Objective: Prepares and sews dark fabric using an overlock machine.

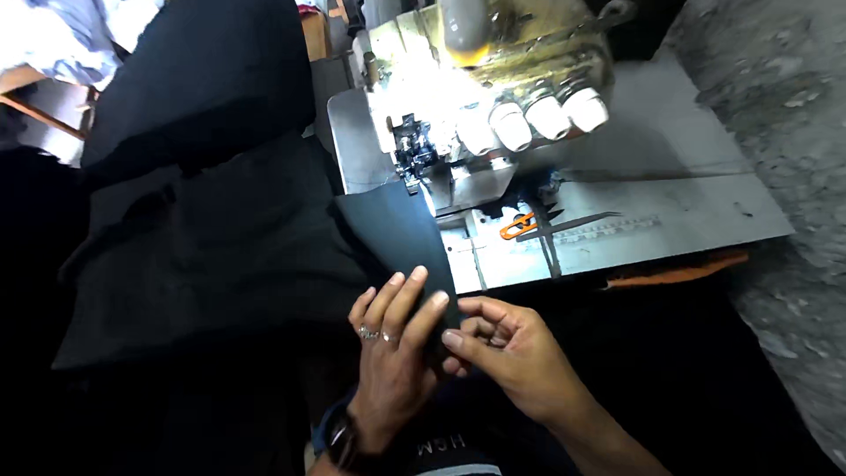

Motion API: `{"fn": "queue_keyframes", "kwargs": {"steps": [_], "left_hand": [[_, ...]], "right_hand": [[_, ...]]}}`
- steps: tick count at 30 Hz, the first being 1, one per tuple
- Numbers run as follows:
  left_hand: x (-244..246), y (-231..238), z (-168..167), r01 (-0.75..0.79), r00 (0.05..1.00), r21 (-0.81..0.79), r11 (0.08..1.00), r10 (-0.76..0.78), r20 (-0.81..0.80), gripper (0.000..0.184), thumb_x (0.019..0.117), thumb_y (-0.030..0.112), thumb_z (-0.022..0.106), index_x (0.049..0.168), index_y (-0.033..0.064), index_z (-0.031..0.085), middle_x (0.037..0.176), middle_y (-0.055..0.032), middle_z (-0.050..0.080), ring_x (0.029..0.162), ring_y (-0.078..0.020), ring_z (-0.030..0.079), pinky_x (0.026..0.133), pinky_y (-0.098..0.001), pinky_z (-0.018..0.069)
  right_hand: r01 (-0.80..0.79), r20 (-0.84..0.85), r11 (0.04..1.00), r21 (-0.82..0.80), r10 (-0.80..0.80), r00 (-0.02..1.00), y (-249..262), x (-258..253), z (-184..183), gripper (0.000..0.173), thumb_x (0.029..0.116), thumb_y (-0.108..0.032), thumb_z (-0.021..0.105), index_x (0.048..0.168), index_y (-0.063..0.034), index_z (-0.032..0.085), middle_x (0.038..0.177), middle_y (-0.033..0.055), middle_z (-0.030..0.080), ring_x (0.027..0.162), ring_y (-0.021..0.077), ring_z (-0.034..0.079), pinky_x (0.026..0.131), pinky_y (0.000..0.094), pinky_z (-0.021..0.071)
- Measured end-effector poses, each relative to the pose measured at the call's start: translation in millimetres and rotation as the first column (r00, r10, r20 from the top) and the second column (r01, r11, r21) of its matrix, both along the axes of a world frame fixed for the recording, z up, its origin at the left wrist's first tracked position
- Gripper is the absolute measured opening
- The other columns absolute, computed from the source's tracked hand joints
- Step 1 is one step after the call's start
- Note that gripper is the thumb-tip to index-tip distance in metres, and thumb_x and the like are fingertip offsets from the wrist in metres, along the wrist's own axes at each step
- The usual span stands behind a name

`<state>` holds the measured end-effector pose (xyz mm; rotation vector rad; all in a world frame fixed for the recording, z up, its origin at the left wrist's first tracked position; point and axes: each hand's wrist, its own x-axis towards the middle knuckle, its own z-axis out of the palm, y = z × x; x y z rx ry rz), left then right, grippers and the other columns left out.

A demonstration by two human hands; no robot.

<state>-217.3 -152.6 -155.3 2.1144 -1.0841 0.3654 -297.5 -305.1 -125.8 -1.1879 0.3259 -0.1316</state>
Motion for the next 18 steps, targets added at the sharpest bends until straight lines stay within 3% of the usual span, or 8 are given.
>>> {"fn": "queue_keyframes", "kwargs": {"steps": [2,4,11,18], "left_hand": [[1,-6,-7,-0.086,0.994,-0.101,0.991,0.091,0.053,0.027,0.0997,0.03,0.059,0.125,0.0208,0.06,0.136,-0.0039,0.062,0.132,-0.0206,0.052,0.115,-0.0452,0.0312],[-3,-2,1,-0.06,0.998,-0.118,0.991,0.063,0.025,0.013,0.1006,0.02,0.059,0.109,0.0198,0.069,0.124,0.0007,0.072,0.13,-0.017,0.057,0.117,-0.0448,0.0287],[-1,5,-2,-0.043,0.998,-0.083,0.996,0.039,-0.053,0.019,0.1021,0.011,0.053,0.105,0.0187,0.07,0.122,0.0033,0.073,0.131,-0.014,0.057,0.12,-0.043,0.0267],[21,-8,-8,-0.072,0.997,-0.099,0.992,0.068,-0.044,0.02,0.1019,0.01,0.055,0.105,0.0191,0.073,0.122,0.0032,0.075,0.131,-0.0146,0.058,0.119,-0.0445,0.0272]], "right_hand": [[-0.011,0.01,1.0,0.015,0.011,1.0,5,3,3,0.039,0.091,-0.001,0.072,0.127,0.0026,0.057,0.08,-0.0004,0.072,0.066,0.0118,0.073,0.06,0.0266,0.065],[-0.002,-0.005,1.0,0.012,0.002,1.0,6,1,2,0.047,0.0893,-0.001,0.073,0.132,0.001,0.054,0.079,-0.001,0.072,0.065,0.0116,0.072,0.059,0.0263,0.0647],[0.026,-0.057,0.999,0.022,-0.025,0.998,6,6,-12,0.059,0.0863,0.002,0.075,0.139,-0.0021,0.049,0.077,-0.0004,0.072,0.064,0.0126,0.072,0.058,0.0264,0.0644],[0.086,-0.014,0.995,-0.051,-0.087,0.996,1,26,-19,0.055,0.0883,0.002,0.073,0.137,0.0006,0.048,0.076,0.0009,0.072,0.064,0.0127,0.072,0.058,0.0253,0.0642]]}}
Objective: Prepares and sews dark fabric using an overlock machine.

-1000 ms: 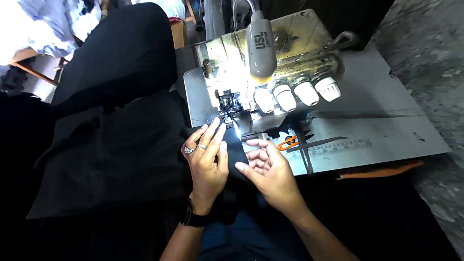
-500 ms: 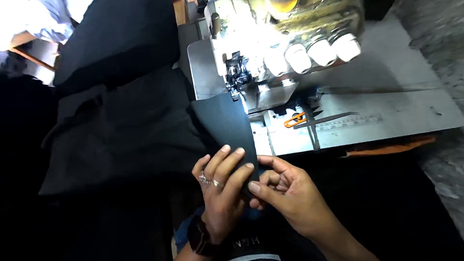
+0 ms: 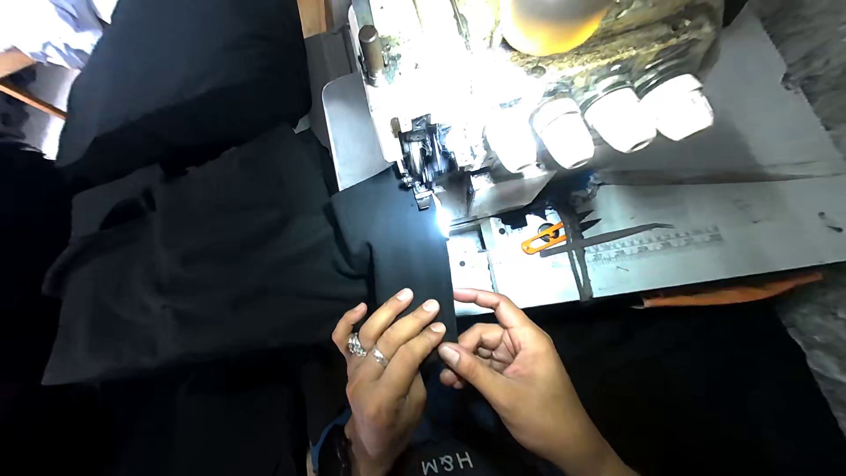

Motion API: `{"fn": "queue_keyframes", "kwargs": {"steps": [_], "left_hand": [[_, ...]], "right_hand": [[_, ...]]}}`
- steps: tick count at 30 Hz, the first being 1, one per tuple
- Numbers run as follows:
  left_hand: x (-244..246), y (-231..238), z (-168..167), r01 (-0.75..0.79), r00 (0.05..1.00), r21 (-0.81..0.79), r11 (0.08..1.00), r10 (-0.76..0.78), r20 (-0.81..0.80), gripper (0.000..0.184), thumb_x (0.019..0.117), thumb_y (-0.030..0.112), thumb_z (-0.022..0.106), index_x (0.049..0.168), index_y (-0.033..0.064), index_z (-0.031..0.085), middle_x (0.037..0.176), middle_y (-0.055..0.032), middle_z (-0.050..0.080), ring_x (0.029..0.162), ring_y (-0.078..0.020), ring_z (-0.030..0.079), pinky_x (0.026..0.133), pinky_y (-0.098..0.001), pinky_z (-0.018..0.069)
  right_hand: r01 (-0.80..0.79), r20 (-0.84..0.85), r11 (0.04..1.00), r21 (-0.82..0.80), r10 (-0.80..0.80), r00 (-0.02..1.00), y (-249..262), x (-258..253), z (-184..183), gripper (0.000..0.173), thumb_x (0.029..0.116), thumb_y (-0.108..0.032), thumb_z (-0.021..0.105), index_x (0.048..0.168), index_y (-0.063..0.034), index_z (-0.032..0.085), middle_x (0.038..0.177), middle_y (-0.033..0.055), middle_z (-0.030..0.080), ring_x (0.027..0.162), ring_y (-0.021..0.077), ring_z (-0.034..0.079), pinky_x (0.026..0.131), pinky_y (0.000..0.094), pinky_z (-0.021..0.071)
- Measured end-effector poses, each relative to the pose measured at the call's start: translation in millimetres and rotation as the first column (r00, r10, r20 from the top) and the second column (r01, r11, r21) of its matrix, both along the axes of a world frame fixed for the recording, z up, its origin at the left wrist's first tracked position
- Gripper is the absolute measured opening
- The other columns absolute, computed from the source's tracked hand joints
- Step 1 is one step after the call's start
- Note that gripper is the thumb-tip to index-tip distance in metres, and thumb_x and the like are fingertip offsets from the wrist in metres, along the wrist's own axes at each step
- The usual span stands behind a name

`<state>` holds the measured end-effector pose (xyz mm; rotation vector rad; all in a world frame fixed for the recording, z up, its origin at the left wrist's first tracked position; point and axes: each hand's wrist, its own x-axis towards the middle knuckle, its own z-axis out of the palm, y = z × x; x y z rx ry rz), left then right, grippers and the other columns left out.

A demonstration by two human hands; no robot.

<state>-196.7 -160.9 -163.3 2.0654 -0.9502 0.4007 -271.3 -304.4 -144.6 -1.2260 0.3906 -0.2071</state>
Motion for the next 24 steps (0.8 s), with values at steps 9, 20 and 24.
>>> {"fn": "queue_keyframes", "kwargs": {"steps": [9,20,24], "left_hand": [[35,-18,3,-0.036,0.998,-0.031,0.999,0.038,0.056,0.028,0.0992,0.003,0.053,0.103,0.0176,0.077,0.116,-0.0007,0.077,0.125,-0.0164,0.063,0.117,-0.0478,0.0296],[82,-36,26,-0.097,0.995,0.116,0.989,0.094,0.026,0.033,0.0979,0.004,0.053,0.109,0.0161,0.081,0.125,0.002,0.074,0.133,-0.0172,0.059,0.121,-0.0546,0.0296],[102,-39,34,-0.088,0.995,0.211,0.973,0.097,-0.032,0.04,0.098,0.003,0.049,0.125,0.0159,0.075,0.139,0.0034,0.066,0.142,-0.0186,0.05,0.119,-0.0462,0.0365]], "right_hand": [[0.077,0.104,0.989,-0.126,-0.064,0.993,-11,36,1,0.04,0.0899,0.002,0.072,0.122,-0.0013,0.049,0.078,0.002,0.07,0.065,0.013,0.072,0.059,0.0245,0.0637],[0.246,0.217,0.833,-0.495,-0.155,0.964,-30,78,-4,0.014,0.088,-0.005,0.073,0.102,-0.0028,0.076,0.077,-0.0012,0.074,0.066,0.0058,0.072,0.06,0.0204,0.063],[0.236,0.221,0.857,-0.458,-0.147,0.964,-28,72,-3,0.014,0.0891,-0.003,0.073,0.103,0.0,0.074,0.079,0.0018,0.075,0.067,0.0092,0.073,0.061,0.0221,0.0645]]}}
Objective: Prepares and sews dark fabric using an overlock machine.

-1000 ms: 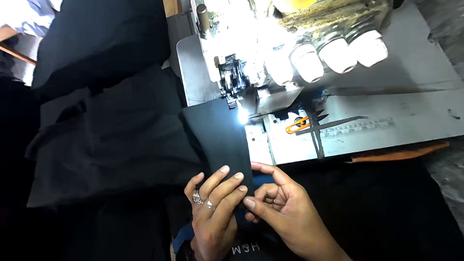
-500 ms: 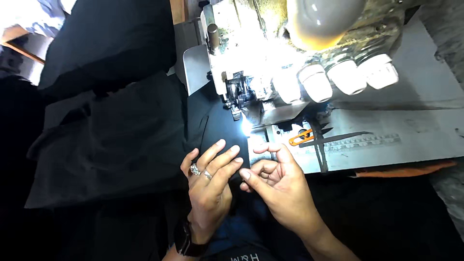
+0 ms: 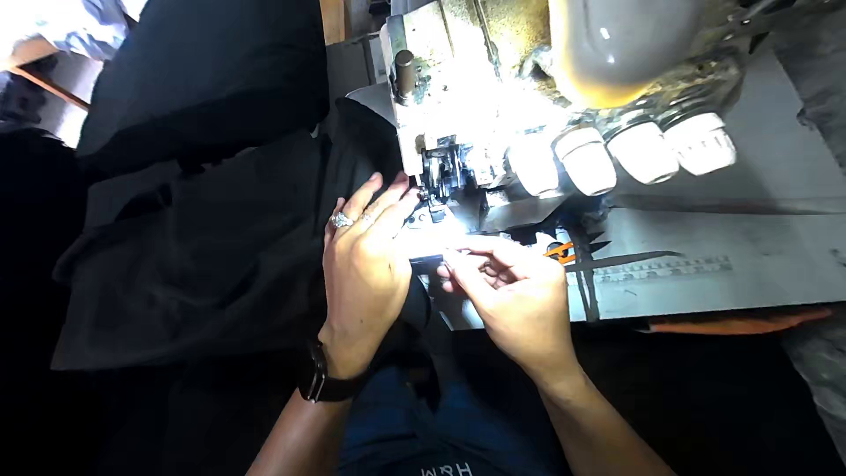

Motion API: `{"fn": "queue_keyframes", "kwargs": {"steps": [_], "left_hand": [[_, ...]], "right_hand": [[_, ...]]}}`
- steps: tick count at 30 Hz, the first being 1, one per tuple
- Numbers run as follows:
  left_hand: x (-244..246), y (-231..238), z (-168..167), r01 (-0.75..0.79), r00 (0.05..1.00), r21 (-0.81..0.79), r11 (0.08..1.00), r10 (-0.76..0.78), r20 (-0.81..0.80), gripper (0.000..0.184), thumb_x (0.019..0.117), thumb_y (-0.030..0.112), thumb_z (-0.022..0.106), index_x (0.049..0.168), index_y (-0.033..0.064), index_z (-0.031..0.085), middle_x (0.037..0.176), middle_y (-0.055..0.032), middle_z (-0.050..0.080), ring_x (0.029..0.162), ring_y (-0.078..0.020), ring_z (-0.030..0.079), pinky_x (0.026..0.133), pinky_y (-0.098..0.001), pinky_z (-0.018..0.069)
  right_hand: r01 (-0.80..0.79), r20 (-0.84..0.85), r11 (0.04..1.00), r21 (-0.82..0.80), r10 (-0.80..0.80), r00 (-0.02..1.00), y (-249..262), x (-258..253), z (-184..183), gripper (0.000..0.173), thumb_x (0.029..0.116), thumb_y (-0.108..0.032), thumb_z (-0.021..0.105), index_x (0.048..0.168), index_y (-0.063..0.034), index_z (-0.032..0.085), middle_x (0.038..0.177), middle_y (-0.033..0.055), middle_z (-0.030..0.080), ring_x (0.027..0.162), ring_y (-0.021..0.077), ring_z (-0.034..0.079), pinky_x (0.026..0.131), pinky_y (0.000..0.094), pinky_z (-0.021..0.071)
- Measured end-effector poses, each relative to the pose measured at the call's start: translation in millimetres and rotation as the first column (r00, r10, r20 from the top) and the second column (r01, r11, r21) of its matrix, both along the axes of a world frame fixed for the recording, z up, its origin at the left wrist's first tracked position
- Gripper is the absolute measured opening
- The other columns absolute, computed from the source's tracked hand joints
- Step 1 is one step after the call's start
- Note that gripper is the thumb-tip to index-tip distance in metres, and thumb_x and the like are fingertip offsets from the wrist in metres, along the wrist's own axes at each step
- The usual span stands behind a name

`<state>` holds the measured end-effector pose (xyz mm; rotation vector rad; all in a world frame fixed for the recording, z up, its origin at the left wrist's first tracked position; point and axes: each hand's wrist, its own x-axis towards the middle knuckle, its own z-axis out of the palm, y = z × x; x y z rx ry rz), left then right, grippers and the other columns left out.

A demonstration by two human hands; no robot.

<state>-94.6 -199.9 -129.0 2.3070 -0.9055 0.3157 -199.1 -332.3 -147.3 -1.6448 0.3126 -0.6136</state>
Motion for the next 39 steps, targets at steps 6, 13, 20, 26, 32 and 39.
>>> {"fn": "queue_keyframes", "kwargs": {"steps": [6,13,20,26,32,39], "left_hand": [[-15,18,2,-0.081,0.996,0.024,0.996,0.08,0.032,0.04,0.099,0.003,0.047,0.127,0.0128,0.074,0.146,-0.0033,0.061,0.142,-0.0248,0.049,0.117,-0.0411,0.0382],[-73,1,-3,0.067,0.995,0.032,0.997,-0.065,-0.069,0.028,0.0896,0.008,0.057,0.104,0.0167,0.08,0.107,-0.0079,0.073,0.102,-0.024,0.068,0.081,-0.0404,0.0562],[-56,24,32,0.112,0.992,0.001,0.994,-0.112,-0.053,0.024,0.0938,0.046,0.07,0.11,0.0302,0.079,0.11,0.0039,0.07,0.108,-0.0135,0.062,0.092,-0.0433,0.0481],[44,64,34,0.398,0.867,-0.091,0.913,-0.406,-0.289,0.019,0.0936,0.03,0.073,0.099,0.0123,0.072,0.138,-0.0007,0.061,0.133,-0.0162,0.052,0.11,-0.0406,0.0451],[34,64,45,0.137,0.845,-0.212,0.968,-0.226,-0.485,0.006,0.0999,0.02,0.067,0.1,0.0146,0.071,0.088,0.0024,0.069,0.064,-0.0051,0.058,0.055,-0.0209,0.0473],[18,66,64,0.078,0.905,-0.195,0.978,-0.152,-0.397,0.013,0.1026,0.023,0.064,0.103,0.0135,0.072,0.081,0.0031,0.068,0.058,-0.0027,0.055,0.051,-0.0193,0.0446]], "right_hand": [[-0.07,-0.018,0.994,0.087,0.072,0.997,-4,-22,0,0.012,0.0934,-0.002,0.067,0.104,0.0006,0.071,0.084,0.0007,0.076,0.07,0.0088,0.074,0.063,0.0216,0.0648],[-0.029,-0.171,0.996,0.083,0.043,0.984,-8,-16,-1,0.017,0.0935,-0.023,0.071,0.101,-0.0077,0.075,0.08,-0.0061,0.073,0.072,0.0008,0.07,0.066,0.0158,0.0597],[0.013,-0.207,0.995,0.097,0.008,0.978,-15,-16,5,0.007,0.0917,-0.017,0.076,0.092,-0.0101,0.075,0.071,-0.0042,0.069,0.062,0.0009,0.063,0.058,0.0151,0.0536],[-0.053,-0.116,0.973,0.223,0.081,0.99,-11,-28,5,0.009,0.0941,-0.007,0.07,0.101,-0.0047,0.076,0.08,-0.0009,0.073,0.07,0.0029,0.067,0.067,0.0182,0.0573],[-0.076,-0.096,0.889,0.451,0.133,0.986,-16,-35,6,0.023,0.106,-0.008,0.052,0.107,-0.0004,0.073,0.086,0.0054,0.072,0.075,0.0088,0.067,0.073,0.0246,0.0574],[-0.081,-0.056,0.887,0.454,0.119,0.991,-11,-42,18,0.026,0.1084,-0.01,0.047,0.113,0.0,0.071,0.09,0.0066,0.073,0.081,0.0109,0.069,0.079,0.0281,0.0595]]}}
